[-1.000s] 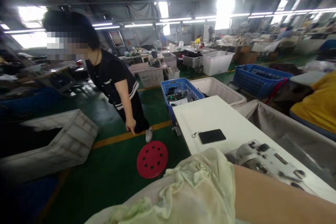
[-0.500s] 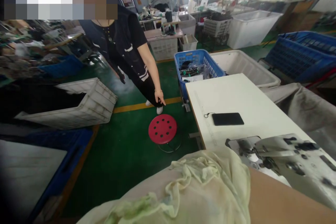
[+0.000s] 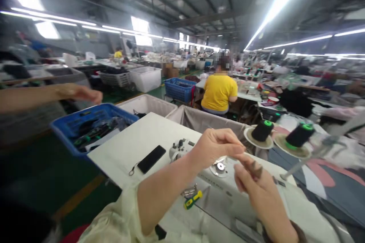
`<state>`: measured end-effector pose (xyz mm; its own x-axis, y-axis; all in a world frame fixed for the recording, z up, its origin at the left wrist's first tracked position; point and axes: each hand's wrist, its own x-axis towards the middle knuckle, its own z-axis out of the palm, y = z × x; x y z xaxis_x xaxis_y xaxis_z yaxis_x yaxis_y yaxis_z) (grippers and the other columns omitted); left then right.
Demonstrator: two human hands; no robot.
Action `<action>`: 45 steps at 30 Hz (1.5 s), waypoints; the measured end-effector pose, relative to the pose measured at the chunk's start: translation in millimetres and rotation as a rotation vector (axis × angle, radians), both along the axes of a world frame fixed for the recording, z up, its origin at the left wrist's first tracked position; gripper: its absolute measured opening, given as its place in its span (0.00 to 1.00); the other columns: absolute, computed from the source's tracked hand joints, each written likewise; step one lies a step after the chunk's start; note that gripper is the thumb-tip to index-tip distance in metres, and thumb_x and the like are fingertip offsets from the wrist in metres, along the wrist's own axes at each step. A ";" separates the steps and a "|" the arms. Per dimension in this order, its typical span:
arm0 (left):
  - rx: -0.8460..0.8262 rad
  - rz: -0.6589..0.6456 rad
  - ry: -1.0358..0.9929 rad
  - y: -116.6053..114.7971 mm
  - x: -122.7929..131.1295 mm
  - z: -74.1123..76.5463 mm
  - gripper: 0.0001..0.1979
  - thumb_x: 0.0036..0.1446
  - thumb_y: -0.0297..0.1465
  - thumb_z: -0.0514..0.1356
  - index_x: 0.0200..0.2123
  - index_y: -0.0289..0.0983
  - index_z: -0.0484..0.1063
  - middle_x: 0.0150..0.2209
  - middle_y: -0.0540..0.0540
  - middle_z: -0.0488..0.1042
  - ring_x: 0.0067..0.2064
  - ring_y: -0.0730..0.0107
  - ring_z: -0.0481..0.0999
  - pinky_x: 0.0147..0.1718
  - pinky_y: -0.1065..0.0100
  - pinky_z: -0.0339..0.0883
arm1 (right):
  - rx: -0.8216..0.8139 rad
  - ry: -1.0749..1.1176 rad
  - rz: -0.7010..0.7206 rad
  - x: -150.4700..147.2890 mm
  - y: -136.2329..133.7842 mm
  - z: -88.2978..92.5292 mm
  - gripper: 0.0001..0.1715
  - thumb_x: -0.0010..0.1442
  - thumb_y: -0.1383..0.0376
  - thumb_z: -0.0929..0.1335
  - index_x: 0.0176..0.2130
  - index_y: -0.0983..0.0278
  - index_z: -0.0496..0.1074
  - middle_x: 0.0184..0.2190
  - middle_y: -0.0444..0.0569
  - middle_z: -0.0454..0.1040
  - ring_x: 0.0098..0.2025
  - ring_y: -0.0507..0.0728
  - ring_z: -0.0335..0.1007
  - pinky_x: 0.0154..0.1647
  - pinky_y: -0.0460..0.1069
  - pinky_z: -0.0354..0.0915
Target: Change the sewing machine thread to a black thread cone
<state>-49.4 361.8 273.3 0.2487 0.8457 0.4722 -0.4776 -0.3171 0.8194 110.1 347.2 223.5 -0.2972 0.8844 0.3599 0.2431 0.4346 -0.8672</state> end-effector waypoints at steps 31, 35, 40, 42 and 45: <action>0.917 0.433 1.190 5.0 -2.5 33.5 0.08 0.54 0.24 0.59 0.23 0.34 0.73 0.26 0.47 0.70 0.32 0.68 0.69 0.33 0.69 0.60 | 0.495 -0.241 -0.226 5.9 -25.0 41.4 0.12 0.61 0.60 0.61 0.31 0.63 0.70 0.24 0.46 0.69 0.25 0.52 0.63 0.26 0.47 0.59; 0.759 0.079 1.119 2.2 -2.0 29.6 0.08 0.53 0.25 0.61 0.23 0.35 0.75 0.26 0.48 0.71 0.29 0.73 0.70 0.30 0.73 0.60 | 0.326 -0.159 -0.315 21.7 -19.4 45.1 0.13 0.57 0.57 0.64 0.28 0.63 0.70 0.23 0.46 0.69 0.25 0.52 0.62 0.25 0.47 0.58; 0.320 0.091 0.621 -10.3 3.8 12.6 0.12 0.52 0.36 0.62 0.23 0.34 0.76 0.24 0.48 0.71 0.26 0.74 0.69 0.26 0.73 0.61 | 0.152 -0.026 -0.260 17.3 -25.8 35.4 0.16 0.55 0.54 0.65 0.26 0.63 0.69 0.19 0.44 0.66 0.21 0.51 0.58 0.21 0.46 0.56; 0.182 0.157 0.503 -13.8 8.1 6.4 0.13 0.49 0.38 0.64 0.23 0.33 0.76 0.21 0.49 0.70 0.24 0.75 0.66 0.23 0.73 0.59 | 0.178 -0.020 -0.273 11.5 -31.4 32.5 0.16 0.56 0.54 0.64 0.25 0.62 0.69 0.18 0.43 0.65 0.21 0.51 0.57 0.21 0.46 0.56; 0.082 0.209 0.429 -16.9 13.4 2.4 0.11 0.46 0.36 0.65 0.23 0.32 0.76 0.20 0.50 0.69 0.23 0.77 0.65 0.23 0.73 0.57 | 0.241 -0.050 -0.289 6.8 -37.2 31.4 0.15 0.57 0.56 0.63 0.25 0.62 0.69 0.19 0.44 0.67 0.22 0.51 0.59 0.23 0.47 0.57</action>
